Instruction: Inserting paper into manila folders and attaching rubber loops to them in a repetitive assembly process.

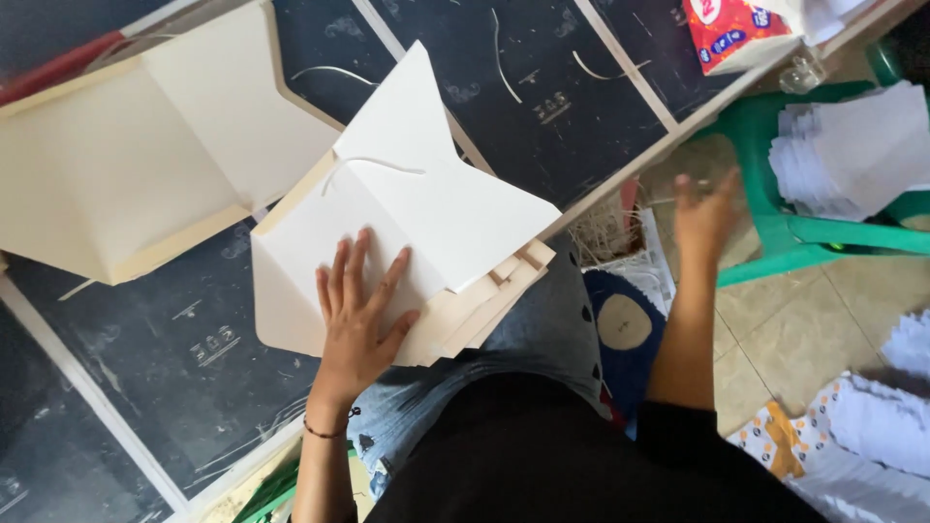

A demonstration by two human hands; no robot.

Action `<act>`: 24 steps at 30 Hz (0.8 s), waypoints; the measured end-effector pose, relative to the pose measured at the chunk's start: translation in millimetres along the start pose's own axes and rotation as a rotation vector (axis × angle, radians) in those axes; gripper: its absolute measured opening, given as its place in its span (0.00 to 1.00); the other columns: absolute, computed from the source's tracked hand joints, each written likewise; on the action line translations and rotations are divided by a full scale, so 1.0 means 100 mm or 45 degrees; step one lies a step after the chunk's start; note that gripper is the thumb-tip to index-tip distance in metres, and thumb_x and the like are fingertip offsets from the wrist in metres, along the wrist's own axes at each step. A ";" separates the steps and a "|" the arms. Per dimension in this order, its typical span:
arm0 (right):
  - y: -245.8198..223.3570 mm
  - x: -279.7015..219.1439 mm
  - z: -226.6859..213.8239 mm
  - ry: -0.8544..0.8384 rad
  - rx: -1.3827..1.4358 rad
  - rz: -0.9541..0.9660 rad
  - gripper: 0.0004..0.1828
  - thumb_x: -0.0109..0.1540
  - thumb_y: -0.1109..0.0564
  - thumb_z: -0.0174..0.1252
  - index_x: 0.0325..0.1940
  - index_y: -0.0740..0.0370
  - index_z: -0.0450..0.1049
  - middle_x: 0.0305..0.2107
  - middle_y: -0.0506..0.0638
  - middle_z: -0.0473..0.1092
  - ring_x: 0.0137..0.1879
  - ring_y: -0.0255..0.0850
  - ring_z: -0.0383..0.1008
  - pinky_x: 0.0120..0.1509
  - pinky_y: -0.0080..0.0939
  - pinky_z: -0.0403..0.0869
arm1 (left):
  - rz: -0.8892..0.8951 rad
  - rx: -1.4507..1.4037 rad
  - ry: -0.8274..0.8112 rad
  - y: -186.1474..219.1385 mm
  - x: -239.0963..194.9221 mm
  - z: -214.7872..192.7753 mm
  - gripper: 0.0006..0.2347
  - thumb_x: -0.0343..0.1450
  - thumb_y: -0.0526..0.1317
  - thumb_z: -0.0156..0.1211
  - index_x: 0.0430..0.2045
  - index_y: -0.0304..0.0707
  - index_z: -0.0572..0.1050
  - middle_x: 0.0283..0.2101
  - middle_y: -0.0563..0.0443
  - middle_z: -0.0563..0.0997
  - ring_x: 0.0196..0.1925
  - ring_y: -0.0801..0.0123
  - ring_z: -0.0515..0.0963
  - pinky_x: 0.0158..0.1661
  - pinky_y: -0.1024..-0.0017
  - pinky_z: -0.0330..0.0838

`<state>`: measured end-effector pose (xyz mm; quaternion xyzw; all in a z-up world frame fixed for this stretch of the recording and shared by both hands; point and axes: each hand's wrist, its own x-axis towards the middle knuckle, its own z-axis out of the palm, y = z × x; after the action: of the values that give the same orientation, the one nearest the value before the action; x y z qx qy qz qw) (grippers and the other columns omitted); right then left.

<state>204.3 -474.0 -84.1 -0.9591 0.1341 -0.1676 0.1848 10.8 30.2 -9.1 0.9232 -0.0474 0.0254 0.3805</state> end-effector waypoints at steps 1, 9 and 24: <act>-0.15 0.06 -0.09 0.000 0.011 -0.007 0.43 0.78 0.48 0.66 0.78 0.87 0.53 0.64 0.89 0.67 0.61 0.79 0.78 0.71 0.78 0.67 | -0.002 0.008 0.009 -0.01 0.01 0.00 0.33 0.74 0.48 0.66 0.78 0.69 0.62 0.86 0.42 0.43 0.87 0.44 0.31 0.75 0.41 0.14; -2.63 -0.36 -1.03 0.087 0.641 -1.059 0.05 0.76 0.61 0.63 0.50 0.63 0.85 0.35 0.51 0.81 0.42 0.50 0.84 0.51 0.44 0.80 | 0.009 0.020 0.008 -0.02 -0.02 0.01 0.33 0.75 0.51 0.64 0.79 0.67 0.61 0.85 0.42 0.44 0.86 0.42 0.33 0.75 0.38 0.17; -3.22 -0.71 0.06 0.106 -0.226 -1.497 0.07 0.58 0.57 0.65 0.40 0.50 0.77 0.43 0.43 0.68 0.22 0.48 0.81 0.24 0.56 0.79 | 0.025 0.054 -0.031 -0.03 -0.01 0.00 0.34 0.75 0.45 0.65 0.79 0.69 0.59 0.86 0.43 0.42 0.86 0.42 0.30 0.75 0.40 0.15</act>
<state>204.6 -161.2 19.8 -0.8769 -0.3987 -0.2673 -0.0253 9.9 32.1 -11.1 0.9308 -0.0606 0.0190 0.3599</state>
